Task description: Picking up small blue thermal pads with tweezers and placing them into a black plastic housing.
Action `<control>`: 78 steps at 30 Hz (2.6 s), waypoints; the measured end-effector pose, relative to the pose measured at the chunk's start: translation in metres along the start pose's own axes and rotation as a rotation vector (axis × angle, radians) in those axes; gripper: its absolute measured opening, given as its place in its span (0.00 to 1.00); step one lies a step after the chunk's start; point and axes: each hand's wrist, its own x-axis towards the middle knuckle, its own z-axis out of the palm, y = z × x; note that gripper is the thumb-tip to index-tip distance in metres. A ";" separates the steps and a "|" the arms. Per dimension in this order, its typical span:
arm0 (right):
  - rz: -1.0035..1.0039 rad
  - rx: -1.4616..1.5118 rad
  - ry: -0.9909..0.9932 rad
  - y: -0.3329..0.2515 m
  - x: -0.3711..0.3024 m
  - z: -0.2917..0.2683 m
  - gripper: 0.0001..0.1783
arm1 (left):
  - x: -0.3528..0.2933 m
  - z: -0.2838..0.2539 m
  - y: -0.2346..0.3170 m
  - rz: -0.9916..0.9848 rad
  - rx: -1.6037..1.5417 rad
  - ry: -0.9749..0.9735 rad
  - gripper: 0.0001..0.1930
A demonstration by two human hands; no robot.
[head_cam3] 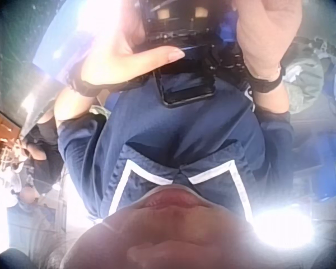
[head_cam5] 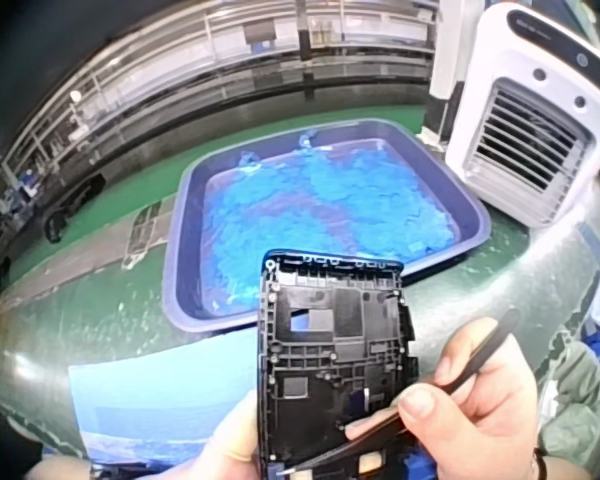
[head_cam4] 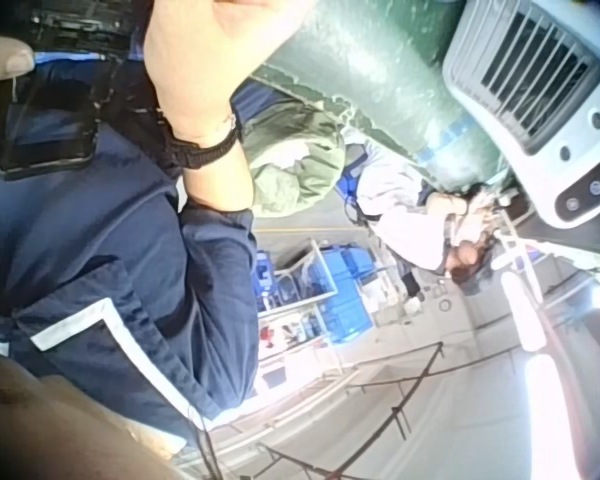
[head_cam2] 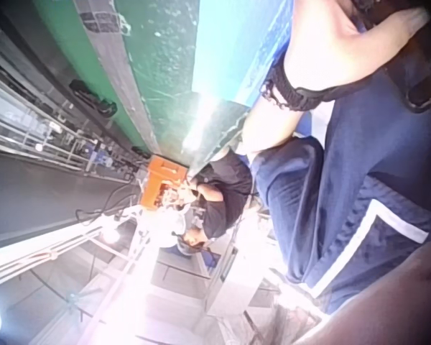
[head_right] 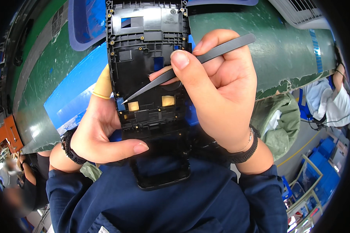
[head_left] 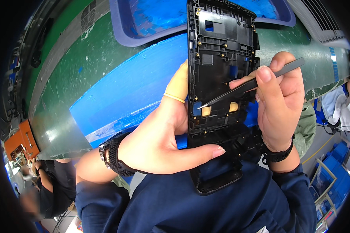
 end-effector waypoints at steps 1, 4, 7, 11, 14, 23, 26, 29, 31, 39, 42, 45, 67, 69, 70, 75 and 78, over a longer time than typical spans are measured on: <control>0.002 0.002 -0.003 0.000 0.000 0.000 0.06 | 0.000 0.000 0.001 -0.005 0.000 -0.001 0.54; 0.007 -0.002 -0.005 0.001 0.000 0.000 0.06 | 0.001 -0.001 0.000 -0.004 0.000 -0.011 0.52; 0.015 -0.003 -0.001 0.000 0.001 0.001 0.06 | 0.002 0.000 0.002 -0.034 -0.091 -0.002 0.49; 0.053 -0.013 0.004 -0.002 0.002 0.000 0.06 | 0.001 0.002 0.005 -0.076 -0.202 0.030 0.44; 0.080 -0.039 0.005 -0.002 0.003 -0.006 0.06 | 0.000 -0.001 0.001 -0.018 -0.114 -0.013 0.44; 0.040 0.018 -0.012 0.001 0.002 -0.004 0.05 | 0.000 0.001 0.001 -0.007 -0.141 -0.006 0.43; 0.030 0.016 -0.007 0.001 0.002 -0.003 0.04 | -0.001 0.001 0.000 0.002 -0.140 -0.018 0.44; 0.029 0.004 0.004 0.000 0.002 -0.002 0.04 | -0.002 0.000 -0.002 0.009 -0.127 -0.015 0.44; 0.037 0.011 0.011 0.001 0.003 -0.001 0.04 | 0.000 -0.002 -0.001 0.016 -0.107 -0.023 0.44; 0.034 0.001 -0.008 -0.002 0.000 -0.001 0.05 | 0.000 0.003 0.000 -0.004 -0.199 -0.009 0.44; 0.033 -0.017 0.008 -0.003 0.000 0.000 0.06 | 0.001 0.001 0.000 0.024 -0.230 -0.091 0.43; 0.044 0.002 -0.007 -0.002 0.001 0.001 0.06 | 0.001 0.001 0.000 0.005 -0.229 -0.055 0.43; -0.445 -0.261 -0.182 -0.046 0.003 -0.032 0.08 | -0.002 0.011 0.034 -0.118 -0.087 0.299 0.33; -0.542 -0.216 -0.195 -0.047 0.001 -0.027 0.10 | 0.000 0.006 0.043 -0.162 -0.132 0.269 0.32; -0.541 -0.220 -0.195 -0.048 0.001 -0.028 0.10 | -0.001 0.000 0.045 -0.204 -0.178 0.236 0.32; -0.281 -0.112 -0.069 -0.053 0.005 -0.035 0.11 | 0.004 -0.016 0.024 -0.151 0.010 -0.116 0.38; -0.140 -0.196 -0.331 -0.034 0.012 -0.021 0.12 | 0.005 -0.021 0.027 -0.322 -0.042 -0.289 0.43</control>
